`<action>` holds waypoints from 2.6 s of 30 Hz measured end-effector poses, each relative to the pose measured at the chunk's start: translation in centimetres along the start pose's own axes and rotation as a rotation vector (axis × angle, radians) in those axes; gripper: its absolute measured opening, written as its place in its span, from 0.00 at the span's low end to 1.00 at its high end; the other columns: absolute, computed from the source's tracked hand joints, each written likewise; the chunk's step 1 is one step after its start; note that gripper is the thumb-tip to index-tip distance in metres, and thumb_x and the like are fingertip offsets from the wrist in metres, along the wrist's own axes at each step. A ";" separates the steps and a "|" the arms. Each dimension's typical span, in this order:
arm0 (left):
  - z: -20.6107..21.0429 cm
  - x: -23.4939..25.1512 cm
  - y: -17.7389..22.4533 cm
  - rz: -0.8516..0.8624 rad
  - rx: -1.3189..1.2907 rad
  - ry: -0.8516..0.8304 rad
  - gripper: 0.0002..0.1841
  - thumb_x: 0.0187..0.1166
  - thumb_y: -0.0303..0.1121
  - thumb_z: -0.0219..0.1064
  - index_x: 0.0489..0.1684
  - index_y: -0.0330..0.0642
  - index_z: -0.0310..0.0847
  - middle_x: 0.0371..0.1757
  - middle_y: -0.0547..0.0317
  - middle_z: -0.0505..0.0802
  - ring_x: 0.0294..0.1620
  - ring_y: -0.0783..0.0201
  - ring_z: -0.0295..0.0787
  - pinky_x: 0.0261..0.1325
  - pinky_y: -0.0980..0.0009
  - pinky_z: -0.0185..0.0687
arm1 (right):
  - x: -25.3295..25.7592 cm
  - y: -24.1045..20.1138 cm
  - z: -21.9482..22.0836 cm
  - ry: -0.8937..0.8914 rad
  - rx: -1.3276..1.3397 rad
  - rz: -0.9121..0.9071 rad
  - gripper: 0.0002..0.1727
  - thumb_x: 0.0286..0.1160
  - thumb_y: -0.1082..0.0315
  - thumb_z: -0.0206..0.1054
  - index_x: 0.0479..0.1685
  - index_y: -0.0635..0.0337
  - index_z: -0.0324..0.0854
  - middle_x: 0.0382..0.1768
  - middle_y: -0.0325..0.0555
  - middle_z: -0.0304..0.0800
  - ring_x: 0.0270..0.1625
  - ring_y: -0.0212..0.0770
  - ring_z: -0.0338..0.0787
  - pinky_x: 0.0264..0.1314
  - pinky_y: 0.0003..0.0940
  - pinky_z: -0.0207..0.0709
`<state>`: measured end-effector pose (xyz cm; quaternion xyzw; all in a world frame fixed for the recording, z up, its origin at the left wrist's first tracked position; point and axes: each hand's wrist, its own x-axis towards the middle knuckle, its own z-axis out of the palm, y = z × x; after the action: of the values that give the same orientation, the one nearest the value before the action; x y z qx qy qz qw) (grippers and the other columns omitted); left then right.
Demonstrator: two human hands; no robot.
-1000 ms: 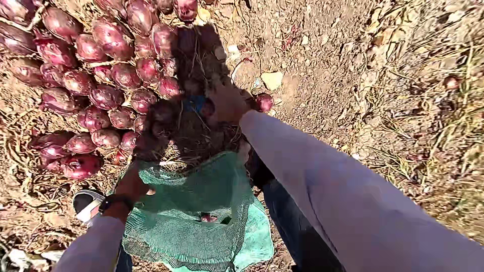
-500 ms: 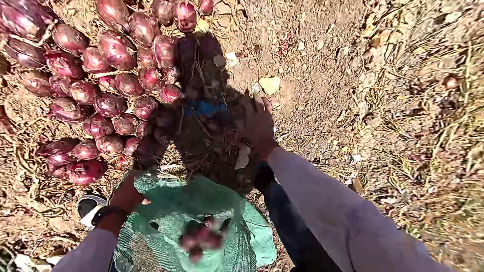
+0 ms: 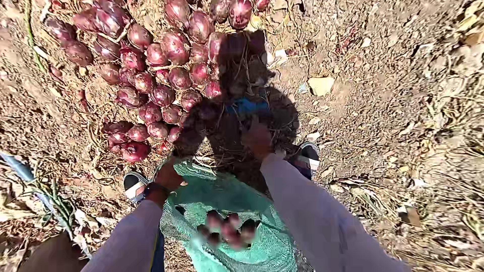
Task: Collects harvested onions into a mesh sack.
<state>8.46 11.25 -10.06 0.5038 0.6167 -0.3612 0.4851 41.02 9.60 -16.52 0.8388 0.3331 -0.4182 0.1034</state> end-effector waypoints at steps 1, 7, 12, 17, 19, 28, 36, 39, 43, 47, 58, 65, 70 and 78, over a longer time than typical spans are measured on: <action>-0.3 0.0 -0.6 -0.001 -0.010 -0.011 0.56 0.56 0.36 0.90 0.92 0.48 0.57 0.68 0.32 0.87 0.67 0.32 0.86 0.67 0.30 0.79 | -1.8 0.0 0.5 0.017 0.084 -0.056 0.40 0.79 0.41 0.66 0.87 0.50 0.63 0.65 0.66 0.85 0.60 0.68 0.89 0.56 0.70 0.83; -1.6 -0.2 -1.9 0.037 -0.115 -0.026 0.56 0.53 0.35 0.91 0.90 0.42 0.60 0.73 0.32 0.84 0.74 0.34 0.82 0.75 0.33 0.75 | -16.0 0.4 5.1 -0.691 0.153 -0.450 0.35 0.69 0.43 0.78 0.75 0.48 0.79 0.61 0.48 0.91 0.62 0.48 0.91 0.67 0.58 0.84; -1.9 -0.1 -3.2 0.038 -0.105 -0.026 0.57 0.51 0.35 0.91 0.90 0.45 0.60 0.71 0.32 0.85 0.71 0.33 0.83 0.72 0.31 0.76 | -8.1 -11.4 3.7 0.087 0.048 -0.479 0.39 0.72 0.38 0.71 0.80 0.52 0.76 0.76 0.52 0.81 0.76 0.56 0.81 0.73 0.59 0.78; -0.6 1.4 -5.7 0.027 -0.048 -0.033 0.64 0.47 0.38 0.93 0.95 0.53 0.54 0.78 0.35 0.81 0.73 0.33 0.82 0.71 0.32 0.78 | 0.4 -21.5 4.2 0.109 -0.037 -0.105 0.54 0.71 0.24 0.59 0.92 0.52 0.57 0.78 0.66 0.75 0.77 0.68 0.78 0.72 0.71 0.75; -0.7 1.6 -6.4 0.033 -0.032 -0.052 0.65 0.47 0.39 0.93 0.95 0.55 0.52 0.79 0.33 0.79 0.72 0.32 0.82 0.70 0.31 0.78 | 1.1 -21.3 4.7 0.119 0.003 -0.121 0.54 0.69 0.27 0.63 0.92 0.50 0.57 0.80 0.68 0.72 0.80 0.70 0.74 0.77 0.72 0.68; -0.9 1.5 -8.0 0.104 -0.122 -0.019 0.56 0.47 0.39 0.92 0.87 0.46 0.66 0.75 0.34 0.83 0.74 0.34 0.81 0.73 0.32 0.77 | -17.6 -7.7 6.4 -0.720 0.160 -0.271 0.26 0.76 0.46 0.73 0.65 0.54 0.86 0.55 0.53 0.93 0.54 0.52 0.93 0.58 0.58 0.86; -3.1 2.0 -8.1 0.016 -0.162 -0.045 0.46 0.69 0.56 0.80 0.86 0.43 0.65 0.68 0.32 0.87 0.69 0.33 0.85 0.71 0.30 0.76 | -4.5 -18.4 8.6 0.077 -0.194 -0.440 0.50 0.57 0.64 0.81 0.89 0.51 0.63 0.83 0.51 0.74 0.81 0.64 0.75 0.71 0.65 0.78; -1.7 3.5 -10.0 -0.009 -0.172 -0.037 0.52 0.61 0.51 0.85 0.90 0.52 0.60 0.66 0.33 0.89 0.67 0.33 0.86 0.68 0.29 0.78 | -2.5 -19.1 8.7 0.048 -0.221 -0.405 0.52 0.51 0.60 0.86 0.84 0.54 0.65 0.81 0.59 0.72 0.80 0.70 0.73 0.68 0.70 0.79; -1.2 3.7 -10.7 -0.005 -0.157 -0.024 0.53 0.59 0.46 0.87 0.90 0.52 0.60 0.61 0.31 0.91 0.62 0.31 0.88 0.64 0.28 0.80 | -8.7 -15.0 8.0 -0.136 -0.204 -0.603 0.43 0.41 0.39 0.85 0.62 0.52 0.82 0.63 0.55 0.82 0.59 0.56 0.87 0.55 0.57 0.86; -2.1 3.4 -10.2 -0.009 -0.110 -0.032 0.49 0.66 0.54 0.82 0.90 0.50 0.62 0.61 0.32 0.90 0.64 0.31 0.88 0.66 0.28 0.79 | -14.8 -9.2 9.8 -0.400 -0.336 -0.744 0.42 0.57 0.28 0.77 0.67 0.48 0.85 0.72 0.48 0.83 0.71 0.54 0.84 0.67 0.59 0.82; 1.2 6.9 -3.1 -0.104 -0.665 0.112 0.41 0.70 0.60 0.77 0.75 0.37 0.75 0.65 0.33 0.88 0.67 0.35 0.86 0.69 0.33 0.80 | -8.4 -14.4 10.3 -0.067 -0.063 -0.140 0.26 0.72 0.53 0.68 0.65 0.60 0.83 0.64 0.59 0.87 0.66 0.60 0.87 0.64 0.65 0.81; 2.6 7.5 -4.0 -0.131 -1.270 0.110 0.25 0.76 0.37 0.71 0.70 0.37 0.76 0.47 0.43 0.90 0.40 0.51 0.89 0.42 0.50 0.88 | -5.8 -20.4 10.0 -0.189 -0.216 -0.241 0.49 0.65 0.31 0.70 0.86 0.49 0.67 0.73 0.63 0.79 0.65 0.66 0.87 0.57 0.69 0.83; -3.6 5.3 -5.8 -0.105 -1.164 0.300 0.35 0.72 0.63 0.73 0.63 0.41 0.79 0.46 0.47 0.90 0.42 0.53 0.88 0.46 0.48 0.86 | -5.6 -21.6 12.4 -0.126 -0.426 -0.318 0.56 0.51 0.33 0.80 0.82 0.58 0.70 0.78 0.71 0.71 0.66 0.75 0.83 0.58 0.75 0.79; -6.6 5.5 -2.5 0.073 -0.691 0.210 0.34 0.78 0.59 0.68 0.73 0.41 0.77 0.60 0.40 0.91 0.61 0.41 0.89 0.63 0.35 0.83 | -12.0 -15.4 10.8 -0.078 -0.194 -0.329 0.60 0.42 0.30 0.84 0.84 0.46 0.70 0.82 0.60 0.68 0.68 0.64 0.84 0.54 0.67 0.85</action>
<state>4.36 18.33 -13.73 0.3661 0.7305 -0.0603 0.5734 19.15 10.70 -12.46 0.7423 0.5001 -0.4276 0.1269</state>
